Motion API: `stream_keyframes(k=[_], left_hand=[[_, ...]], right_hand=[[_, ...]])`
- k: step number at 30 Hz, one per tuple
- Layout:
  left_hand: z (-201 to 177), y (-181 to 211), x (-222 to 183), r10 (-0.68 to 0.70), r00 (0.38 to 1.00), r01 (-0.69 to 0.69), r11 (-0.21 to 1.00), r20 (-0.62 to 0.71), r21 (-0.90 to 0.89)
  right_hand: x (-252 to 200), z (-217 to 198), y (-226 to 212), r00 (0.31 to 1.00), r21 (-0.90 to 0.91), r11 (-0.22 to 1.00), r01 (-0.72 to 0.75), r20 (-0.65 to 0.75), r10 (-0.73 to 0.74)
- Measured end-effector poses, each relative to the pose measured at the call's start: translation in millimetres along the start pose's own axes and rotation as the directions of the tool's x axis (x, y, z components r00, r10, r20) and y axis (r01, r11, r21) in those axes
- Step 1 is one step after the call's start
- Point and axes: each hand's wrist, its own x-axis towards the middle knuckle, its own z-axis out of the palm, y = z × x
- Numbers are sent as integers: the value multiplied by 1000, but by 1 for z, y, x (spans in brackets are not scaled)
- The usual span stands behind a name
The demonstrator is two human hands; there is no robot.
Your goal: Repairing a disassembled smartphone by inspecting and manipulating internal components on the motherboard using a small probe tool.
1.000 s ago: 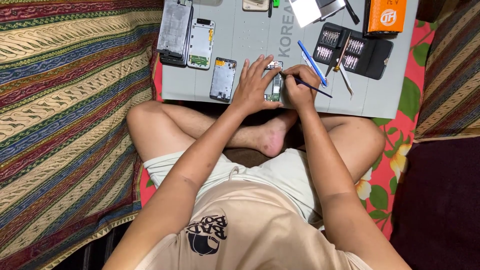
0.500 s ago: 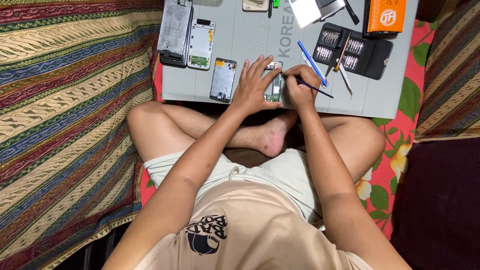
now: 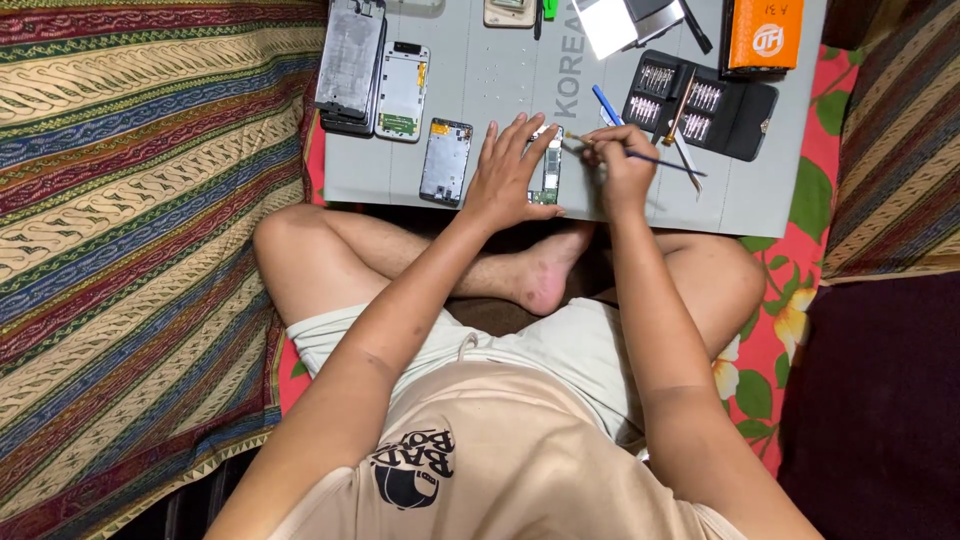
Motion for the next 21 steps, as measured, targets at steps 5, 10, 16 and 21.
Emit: stream_keyframes(k=[5,10,16,21], left_hand=[[6,-4,0,7,1000,-7,1000,-1,7],[7,-5,-1,16,1000,-16,1000,-3,16],[3,-3,0,24,1000,-24,999,-1,37],[1,-2,0,-3,1000,3,1000,14,15]], right_hand=[[6,-14,-16,980,135,972,-195,64,188],[10,-17,-18,961,165,951,-262,137,241],[11,-23,-6,950,193,932,-306,123,287],[14,-32,22,962,235,933,-272,80,260]])
